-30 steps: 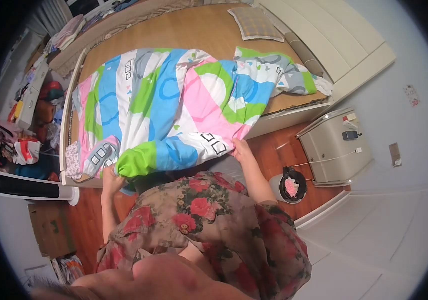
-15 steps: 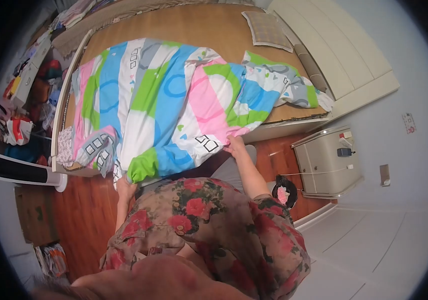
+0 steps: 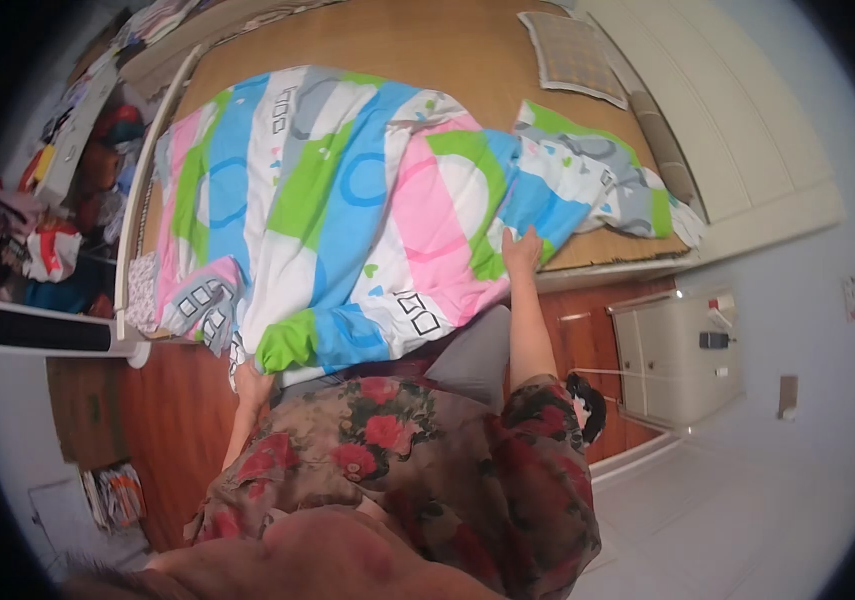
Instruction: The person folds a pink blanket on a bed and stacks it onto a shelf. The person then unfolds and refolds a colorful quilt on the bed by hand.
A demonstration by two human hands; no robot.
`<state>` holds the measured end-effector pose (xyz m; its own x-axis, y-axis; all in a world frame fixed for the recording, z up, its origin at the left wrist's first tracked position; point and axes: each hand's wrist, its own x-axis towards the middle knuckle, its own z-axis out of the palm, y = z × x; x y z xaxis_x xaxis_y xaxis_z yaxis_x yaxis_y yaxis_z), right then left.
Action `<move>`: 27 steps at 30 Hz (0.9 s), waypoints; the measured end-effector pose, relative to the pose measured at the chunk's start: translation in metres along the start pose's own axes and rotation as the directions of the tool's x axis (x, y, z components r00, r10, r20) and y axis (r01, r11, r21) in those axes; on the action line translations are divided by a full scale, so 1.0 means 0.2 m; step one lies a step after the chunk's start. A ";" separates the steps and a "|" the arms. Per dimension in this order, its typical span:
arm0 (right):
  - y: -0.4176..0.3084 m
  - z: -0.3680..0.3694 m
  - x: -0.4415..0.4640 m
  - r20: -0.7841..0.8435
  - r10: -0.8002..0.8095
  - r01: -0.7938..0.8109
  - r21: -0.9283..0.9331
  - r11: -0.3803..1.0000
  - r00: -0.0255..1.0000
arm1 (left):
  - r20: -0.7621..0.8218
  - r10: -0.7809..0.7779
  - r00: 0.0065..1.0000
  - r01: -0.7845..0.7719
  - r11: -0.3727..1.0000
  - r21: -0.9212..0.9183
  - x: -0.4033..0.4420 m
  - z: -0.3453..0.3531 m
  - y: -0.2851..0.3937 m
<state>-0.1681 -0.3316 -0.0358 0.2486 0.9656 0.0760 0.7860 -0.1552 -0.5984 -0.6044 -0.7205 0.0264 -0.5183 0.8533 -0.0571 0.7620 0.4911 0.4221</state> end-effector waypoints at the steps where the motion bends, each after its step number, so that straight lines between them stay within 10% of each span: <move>1: -0.04 0.05 0.04 0.043 -0.003 0.006 -0.088 0.996 0.999 | 0.033 -0.020 0.999 0.020 1.000 -0.014 0.00 -0.01 0.00; 5: -0.21 0.13 0.05 0.187 0.381 -0.329 -0.259 0.908 0.905 | 0.043 -0.069 0.997 0.067 0.996 0.055 0.02 -0.06 0.06; 10: 0.00 0.32 0.17 0.131 0.332 -0.242 -0.453 0.858 0.934 | 0.090 -0.087 0.992 0.080 0.993 0.081 0.06 -0.05 0.12; 13: 0.10 0.25 0.26 0.198 0.341 -0.287 -0.259 0.922 0.919 | 0.064 -0.067 0.996 0.061 0.993 0.097 0.09 -0.01 0.08; 15: 0.22 0.24 0.34 0.230 0.389 -0.435 0.669 0.603 0.892 | 0.075 -0.061 0.995 0.052 0.992 0.117 0.09 -0.01 0.10; 16: 0.25 0.20 0.34 0.218 0.401 -0.436 0.665 0.607 0.890 | 0.081 -0.077 0.994 0.069 0.993 0.094 0.10 -0.03 0.13; 18: 0.20 -0.05 0.32 0.360 0.065 -0.363 0.931 0.044 0.931 | 0.107 -0.096 0.990 0.090 0.994 0.059 0.11 -0.04 0.14; 21: -0.08 -0.54 0.08 0.234 -0.135 -0.254 0.954 -0.159 0.963 | 0.085 -0.068 0.994 0.064 0.997 0.051 0.12 -0.02 0.13; 24: -0.37 -0.88 -0.37 0.308 -0.385 -0.318 0.947 0.039 0.870 | 0.047 -0.043 0.998 0.043 0.999 0.001 0.12 -0.01 0.13; 27: -0.42 -0.85 -0.71 0.495 -0.734 -0.317 0.867 0.383 0.466 | -0.002 0.008 1.000 -0.008 1.000 0.008 0.11 0.02 0.09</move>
<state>-0.1727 -0.4903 0.1395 -0.7407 0.6670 0.0799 -0.2685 -0.1849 -0.9454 -0.6006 -0.6914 0.0299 -0.5126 0.8571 -0.0517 0.7694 0.4852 0.4155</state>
